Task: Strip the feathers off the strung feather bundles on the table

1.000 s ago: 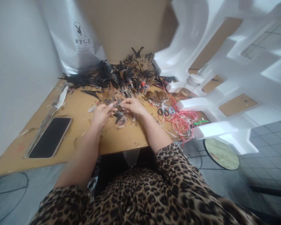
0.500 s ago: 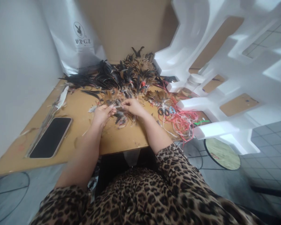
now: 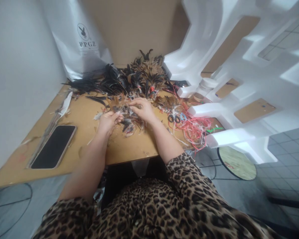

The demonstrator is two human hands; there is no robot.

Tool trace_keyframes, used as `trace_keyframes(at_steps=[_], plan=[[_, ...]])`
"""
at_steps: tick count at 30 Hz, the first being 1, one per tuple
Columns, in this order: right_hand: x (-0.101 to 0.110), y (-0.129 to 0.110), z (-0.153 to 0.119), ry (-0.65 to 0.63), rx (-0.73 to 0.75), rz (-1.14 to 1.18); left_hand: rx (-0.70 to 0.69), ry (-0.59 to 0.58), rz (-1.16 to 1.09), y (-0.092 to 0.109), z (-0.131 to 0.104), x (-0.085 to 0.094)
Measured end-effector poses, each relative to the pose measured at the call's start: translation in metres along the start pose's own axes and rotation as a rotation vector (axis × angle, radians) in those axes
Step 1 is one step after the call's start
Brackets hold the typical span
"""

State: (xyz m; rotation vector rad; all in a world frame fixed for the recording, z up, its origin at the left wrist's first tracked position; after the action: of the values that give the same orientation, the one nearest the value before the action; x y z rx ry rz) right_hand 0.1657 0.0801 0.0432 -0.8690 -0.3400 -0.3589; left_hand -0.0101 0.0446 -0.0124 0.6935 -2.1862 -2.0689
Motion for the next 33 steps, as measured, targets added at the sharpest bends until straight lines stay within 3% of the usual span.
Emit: trace_keyframes(at_steps=[4,9,11,16,22,27,33], plan=[[-0.012,0.002,-0.007,-0.19,-0.087,0.088,0.007,-0.009,-0.033,0.001,-0.001,-0.001],[-0.026,0.011,-0.013,-0.331,-0.113,0.057,0.033,-0.009,-0.054,0.0,-0.001,-0.001],[-0.027,0.012,-0.012,-0.318,-0.102,0.047,0.041,-0.006,-0.063,0.0,-0.002,-0.001],[-0.027,0.012,-0.01,-0.128,-0.155,0.102,0.065,-0.018,-0.027,0.001,-0.004,-0.003],[-0.037,0.011,-0.015,-0.198,-0.417,0.419,0.064,-0.045,0.041,-0.001,-0.006,-0.004],[-0.036,0.007,-0.014,-0.138,-0.369,0.413,0.006,-0.089,0.205,-0.005,-0.005,-0.003],[-0.036,0.007,-0.015,-0.156,-0.343,0.369,-0.072,-0.156,0.416,0.0,-0.009,-0.004]])
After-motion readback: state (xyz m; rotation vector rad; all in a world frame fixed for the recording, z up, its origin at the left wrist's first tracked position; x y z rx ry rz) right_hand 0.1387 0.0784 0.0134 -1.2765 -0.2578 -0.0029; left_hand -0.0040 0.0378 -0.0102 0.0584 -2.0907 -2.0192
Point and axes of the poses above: each hand's wrist, its own z-axis towards the middle knuckle, its own x-axis out of the back of the hand, y = z × x, the point moved 3 cm from there along z, towards the middle knuckle, and after that the axes turned 10 degrees about y, right-handed, at the moved point
